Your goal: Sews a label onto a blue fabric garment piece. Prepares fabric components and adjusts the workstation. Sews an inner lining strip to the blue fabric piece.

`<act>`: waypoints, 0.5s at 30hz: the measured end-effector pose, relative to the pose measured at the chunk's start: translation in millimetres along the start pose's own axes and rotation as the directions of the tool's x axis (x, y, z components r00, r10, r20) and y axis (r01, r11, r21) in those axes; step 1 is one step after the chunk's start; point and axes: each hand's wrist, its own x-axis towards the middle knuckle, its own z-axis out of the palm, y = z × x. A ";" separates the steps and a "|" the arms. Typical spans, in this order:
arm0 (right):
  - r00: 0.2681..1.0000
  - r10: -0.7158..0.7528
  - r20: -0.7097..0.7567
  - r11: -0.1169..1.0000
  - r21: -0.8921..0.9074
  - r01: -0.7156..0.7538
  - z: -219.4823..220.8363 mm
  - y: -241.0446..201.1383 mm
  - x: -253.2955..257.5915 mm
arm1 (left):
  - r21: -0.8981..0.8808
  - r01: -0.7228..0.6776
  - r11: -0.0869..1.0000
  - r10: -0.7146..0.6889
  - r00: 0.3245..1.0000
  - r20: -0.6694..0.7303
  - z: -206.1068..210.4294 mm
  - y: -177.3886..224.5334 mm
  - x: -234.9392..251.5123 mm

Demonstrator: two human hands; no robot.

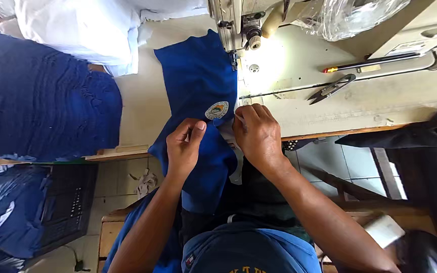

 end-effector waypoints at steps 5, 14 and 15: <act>0.982 0.172 0.078 0.958 0.221 -0.185 -13.0 -2.6 -0.5 | -0.053 -0.012 0.998 0.011 0.999 -0.033 2.7 5.2 2.2; 0.862 0.400 0.310 0.764 0.407 -0.501 -12.2 3.5 7.1 | 0.056 -0.006 0.998 0.009 0.998 -0.056 8.6 10.3 4.1; 0.884 0.374 0.282 0.810 0.365 -0.459 -12.0 2.4 7.8 | 0.072 -0.013 0.997 0.017 0.998 -0.057 9.8 9.5 4.0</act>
